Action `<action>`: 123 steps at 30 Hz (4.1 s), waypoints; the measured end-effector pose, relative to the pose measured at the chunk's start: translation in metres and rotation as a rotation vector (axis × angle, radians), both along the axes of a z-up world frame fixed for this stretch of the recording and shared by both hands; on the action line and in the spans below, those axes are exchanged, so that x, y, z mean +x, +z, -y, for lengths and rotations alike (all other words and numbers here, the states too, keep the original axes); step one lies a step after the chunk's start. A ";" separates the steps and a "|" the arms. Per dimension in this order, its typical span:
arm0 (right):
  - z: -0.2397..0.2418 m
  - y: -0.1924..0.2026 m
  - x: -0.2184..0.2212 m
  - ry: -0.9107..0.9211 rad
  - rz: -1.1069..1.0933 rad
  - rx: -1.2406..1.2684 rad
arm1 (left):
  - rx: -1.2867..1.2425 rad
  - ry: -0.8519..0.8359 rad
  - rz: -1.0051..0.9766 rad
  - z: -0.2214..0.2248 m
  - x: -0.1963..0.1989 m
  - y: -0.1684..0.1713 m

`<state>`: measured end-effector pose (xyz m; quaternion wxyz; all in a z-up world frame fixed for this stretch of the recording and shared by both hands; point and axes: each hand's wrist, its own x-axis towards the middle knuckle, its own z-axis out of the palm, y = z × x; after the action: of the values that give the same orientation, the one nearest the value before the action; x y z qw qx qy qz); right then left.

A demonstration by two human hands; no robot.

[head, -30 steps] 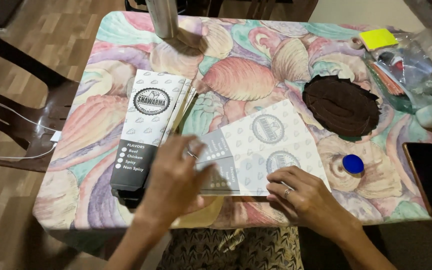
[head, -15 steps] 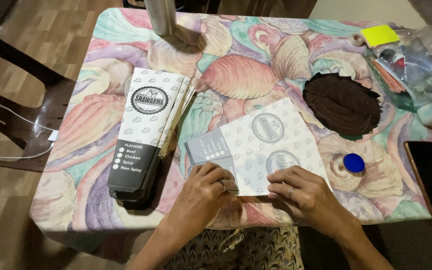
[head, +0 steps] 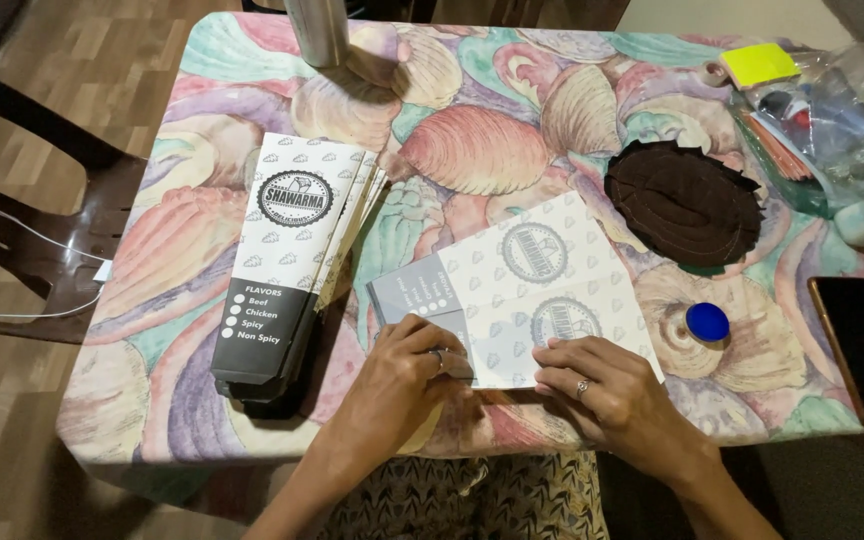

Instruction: The person organizes printed paper food wrappers on a table, aligning a stack of wrappers and then separating individual sheets from another pile.

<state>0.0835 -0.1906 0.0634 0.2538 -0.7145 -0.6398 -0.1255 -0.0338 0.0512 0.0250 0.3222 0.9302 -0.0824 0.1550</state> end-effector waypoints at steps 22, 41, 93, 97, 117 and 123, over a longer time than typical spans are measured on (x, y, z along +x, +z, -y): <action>-0.003 -0.025 0.000 -0.091 0.110 0.051 | 0.137 -0.034 0.055 0.000 -0.003 -0.008; -0.005 -0.016 -0.003 -0.111 0.062 0.049 | 0.078 -0.044 0.075 -0.002 0.002 0.001; -0.045 -0.056 -0.033 -0.189 0.081 0.089 | -0.018 -0.002 0.372 -0.024 -0.037 0.008; -0.046 -0.053 -0.032 -0.187 0.052 0.049 | -0.066 0.008 0.315 -0.023 -0.038 0.009; -0.064 -0.018 -0.006 -0.267 -0.595 -0.075 | -0.449 0.443 0.071 -0.012 -0.027 0.000; -0.066 -0.016 0.001 -0.316 -0.685 -0.179 | -0.442 0.451 0.096 -0.011 -0.024 0.000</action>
<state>0.0840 -0.1250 0.0473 0.3668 -0.8241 -0.4085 0.1393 -0.0581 0.0626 0.0253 0.4700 0.8240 0.1463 0.2805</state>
